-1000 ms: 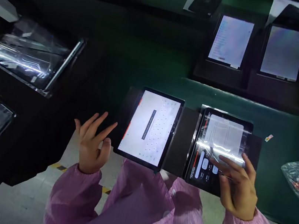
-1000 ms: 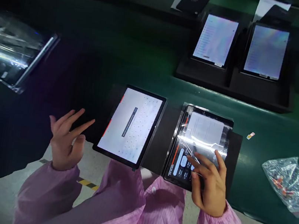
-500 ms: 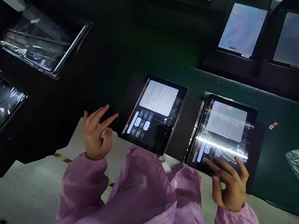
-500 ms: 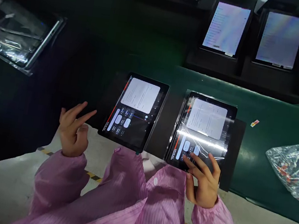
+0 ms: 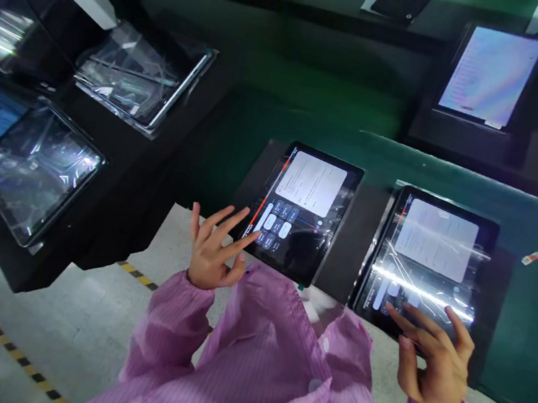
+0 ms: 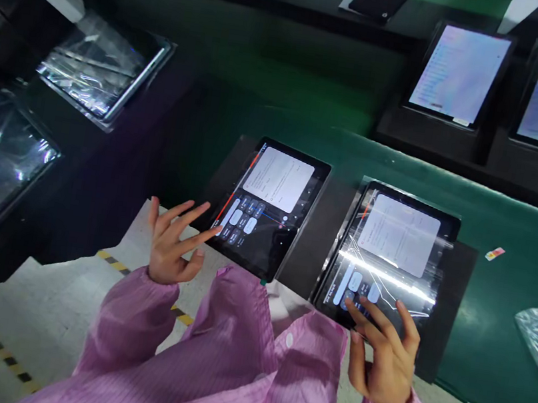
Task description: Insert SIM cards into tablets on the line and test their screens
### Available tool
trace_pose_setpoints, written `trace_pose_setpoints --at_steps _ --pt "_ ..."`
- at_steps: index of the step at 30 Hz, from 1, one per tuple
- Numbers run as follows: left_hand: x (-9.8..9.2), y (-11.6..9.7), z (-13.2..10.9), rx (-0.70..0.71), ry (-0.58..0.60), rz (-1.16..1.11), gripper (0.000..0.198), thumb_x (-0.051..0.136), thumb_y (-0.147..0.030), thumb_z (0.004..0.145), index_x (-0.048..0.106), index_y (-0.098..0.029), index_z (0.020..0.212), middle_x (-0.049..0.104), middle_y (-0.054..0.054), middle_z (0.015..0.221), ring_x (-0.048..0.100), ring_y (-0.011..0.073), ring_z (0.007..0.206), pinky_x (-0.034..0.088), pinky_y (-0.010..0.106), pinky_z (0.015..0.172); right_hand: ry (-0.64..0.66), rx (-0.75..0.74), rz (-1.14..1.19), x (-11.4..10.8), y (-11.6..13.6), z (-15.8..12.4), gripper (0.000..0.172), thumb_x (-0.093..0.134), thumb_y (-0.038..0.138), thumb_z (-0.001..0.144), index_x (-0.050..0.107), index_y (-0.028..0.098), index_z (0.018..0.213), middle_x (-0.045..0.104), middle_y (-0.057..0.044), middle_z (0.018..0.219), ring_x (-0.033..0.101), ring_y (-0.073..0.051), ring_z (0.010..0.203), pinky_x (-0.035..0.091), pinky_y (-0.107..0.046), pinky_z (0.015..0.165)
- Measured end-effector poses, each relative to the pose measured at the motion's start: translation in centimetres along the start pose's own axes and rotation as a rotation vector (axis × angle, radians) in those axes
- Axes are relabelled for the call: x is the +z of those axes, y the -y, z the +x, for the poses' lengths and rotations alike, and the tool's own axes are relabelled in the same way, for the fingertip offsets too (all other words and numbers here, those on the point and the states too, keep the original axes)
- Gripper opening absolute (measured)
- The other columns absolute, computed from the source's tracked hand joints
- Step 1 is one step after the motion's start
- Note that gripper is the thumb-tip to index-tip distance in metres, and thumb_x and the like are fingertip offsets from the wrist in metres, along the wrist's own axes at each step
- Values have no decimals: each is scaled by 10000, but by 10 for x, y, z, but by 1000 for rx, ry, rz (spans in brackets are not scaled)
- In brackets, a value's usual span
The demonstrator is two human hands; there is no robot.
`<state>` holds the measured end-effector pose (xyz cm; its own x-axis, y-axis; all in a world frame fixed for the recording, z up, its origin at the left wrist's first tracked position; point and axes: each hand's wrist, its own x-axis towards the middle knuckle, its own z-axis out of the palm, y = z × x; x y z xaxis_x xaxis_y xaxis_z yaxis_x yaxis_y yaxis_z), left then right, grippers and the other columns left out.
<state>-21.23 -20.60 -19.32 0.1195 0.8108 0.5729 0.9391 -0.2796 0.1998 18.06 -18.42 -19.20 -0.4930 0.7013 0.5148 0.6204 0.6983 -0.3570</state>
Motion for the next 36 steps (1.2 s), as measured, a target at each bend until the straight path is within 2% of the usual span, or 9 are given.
trace_pose_setpoints --at_steps 5,9,14,20,28,33,36 --pt "5 -5 -1 44 27 -14 357 586 -256 756 721 -314 1082 693 39 1241 570 284 1197 127 620 1184 -27 -14 17 0 4 9 172 545 36 792 520 186 872 765 -59 849 736 -225 859 364 -508 1120" --pt "5 -4 1 89 27 17 350 566 -263 753 718 -269 1068 709 84 1200 586 290 1164 148 621 1179 -37 -10 17 -1 5 11 183 540 24 783 509 188 857 761 -39 816 740 -226 846 365 -512 1116" --pt "5 -6 5 113 -8 26 319 541 -258 775 721 -262 1038 730 84 1142 611 276 1117 177 609 1177 -25 2 18 -1 6 10 187 540 22 787 508 193 855 764 -21 835 739 -217 861 362 -508 1121" --pt "7 -6 4 113 -18 21 296 535 -254 787 720 -244 1018 741 88 1111 621 272 1089 208 617 1160 -20 4 1 -2 7 10 188 546 23 791 518 191 871 766 -31 861 735 -209 870 360 -509 1125" --pt "12 0 1 117 -45 -32 371 574 -264 743 705 -289 1089 732 63 1138 630 264 1070 230 571 1167 11 -16 8 -3 5 11 195 532 30 799 518 200 892 765 -28 848 734 -208 874 354 -507 1132" --pt "14 -1 -4 -10 -40 -96 345 538 -310 805 688 -285 1114 681 83 1232 603 292 1111 233 594 1154 45 -22 30 -7 4 17 179 543 31 800 535 175 906 747 -54 835 727 -222 903 355 -509 1135" --pt "15 -1 -13 -218 -143 -146 329 541 -324 841 671 -229 1128 653 127 1207 594 298 1086 311 559 1107 77 8 73 -13 -2 35 156 525 61 833 534 189 922 727 -55 812 717 -236 920 367 -522 1128"
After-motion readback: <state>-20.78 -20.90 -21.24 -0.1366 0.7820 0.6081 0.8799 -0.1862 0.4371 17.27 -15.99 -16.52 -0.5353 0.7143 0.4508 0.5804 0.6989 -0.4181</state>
